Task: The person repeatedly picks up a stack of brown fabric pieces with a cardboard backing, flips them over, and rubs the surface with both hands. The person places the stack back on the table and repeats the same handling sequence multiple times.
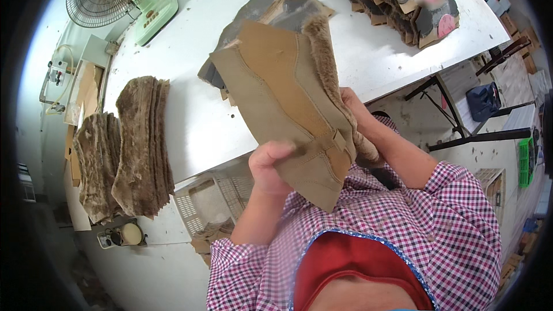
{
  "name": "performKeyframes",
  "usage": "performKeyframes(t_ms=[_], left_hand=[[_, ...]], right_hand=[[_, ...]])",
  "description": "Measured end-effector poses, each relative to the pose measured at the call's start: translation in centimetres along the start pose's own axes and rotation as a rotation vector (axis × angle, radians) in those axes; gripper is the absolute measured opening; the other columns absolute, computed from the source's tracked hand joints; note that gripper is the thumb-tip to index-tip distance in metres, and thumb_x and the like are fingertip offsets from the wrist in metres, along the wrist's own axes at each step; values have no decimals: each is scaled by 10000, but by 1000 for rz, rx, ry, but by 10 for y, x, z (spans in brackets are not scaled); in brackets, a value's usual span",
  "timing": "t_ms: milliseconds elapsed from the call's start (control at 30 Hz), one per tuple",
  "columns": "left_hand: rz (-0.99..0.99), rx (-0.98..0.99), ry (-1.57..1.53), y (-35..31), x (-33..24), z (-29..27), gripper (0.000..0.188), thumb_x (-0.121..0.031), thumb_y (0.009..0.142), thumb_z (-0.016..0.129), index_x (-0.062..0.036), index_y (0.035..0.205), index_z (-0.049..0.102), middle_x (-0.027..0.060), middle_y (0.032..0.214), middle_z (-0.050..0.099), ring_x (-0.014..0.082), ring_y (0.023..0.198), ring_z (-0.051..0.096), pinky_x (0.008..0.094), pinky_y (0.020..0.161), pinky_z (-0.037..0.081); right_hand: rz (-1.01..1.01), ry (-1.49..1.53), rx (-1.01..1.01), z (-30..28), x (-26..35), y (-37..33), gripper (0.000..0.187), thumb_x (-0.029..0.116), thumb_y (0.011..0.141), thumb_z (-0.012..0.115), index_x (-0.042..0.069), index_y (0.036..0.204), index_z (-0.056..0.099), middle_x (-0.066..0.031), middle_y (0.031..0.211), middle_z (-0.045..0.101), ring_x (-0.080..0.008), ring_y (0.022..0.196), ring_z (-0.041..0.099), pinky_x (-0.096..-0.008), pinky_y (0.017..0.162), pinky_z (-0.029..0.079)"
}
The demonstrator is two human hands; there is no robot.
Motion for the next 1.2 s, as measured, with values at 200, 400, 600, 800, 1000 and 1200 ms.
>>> performKeyframes(t_ms=[200, 400, 600, 800, 1000, 1200], left_hand=[[4, -53, 182, 2, -1, 5, 659, -124, 736, 506, 83, 1346, 371, 228, 1285, 525, 368, 1151, 549, 469, 995, 456], [20, -98, 284, -1, -12, 20, 658, -161, 758, 496, 85, 1352, 356, 234, 1302, 505, 366, 1172, 535, 453, 1007, 437], [61, -11, 365, -1, -7, 31, 662, -172, 756, 489, 94, 1348, 359, 240, 1298, 512, 359, 1168, 540, 445, 1025, 422], [6, -60, 368, -8, -8, 22, 673, -174, 740, 502, 96, 1341, 370, 232, 1287, 525, 348, 1166, 540, 432, 1023, 421], [-43, -72, 387, -9, -5, 22, 681, -175, 721, 496, 100, 1333, 380, 226, 1293, 523, 341, 1169, 536, 422, 1032, 412], [-41, -40, 443, -5, 0, 26, 678, -196, 722, 486, 102, 1324, 393, 221, 1294, 524, 335, 1186, 521, 414, 1049, 387]], right_hand=[[110, 28, 117, -4, -12, 1, 273, 152, 883, 641, -43, 1074, 627, -109, 995, 671, -150, 889, 616, -302, 772, 498], [-594, -530, -427, -41, 69, -35, 206, 90, 889, 610, -18, 1063, 590, -119, 975, 599, -229, 821, 621, -316, 732, 502], [-730, -580, -270, -8, 106, -74, 164, 33, 816, 677, -11, 964, 620, -103, 891, 623, -210, 752, 641, -296, 657, 525], [-602, -467, -111, -14, 105, -69, 138, 56, 808, 697, -16, 906, 634, -93, 817, 645, -185, 712, 639, -280, 660, 516], [-385, -316, 23, -17, 105, -69, 118, 58, 794, 685, -29, 850, 627, -90, 765, 656, -127, 679, 622, -261, 644, 504], [-515, -465, -79, -18, 107, -77, 129, 83, 801, 668, -17, 846, 601, -91, 744, 638, -151, 653, 624, -274, 614, 505]])
Point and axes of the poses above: each hand's wrist, its own y-axis towards the middle knuckle, its own z-axis out of the palm, x = y × z, the point moved 6 cm from there along y, towards the middle knuckle
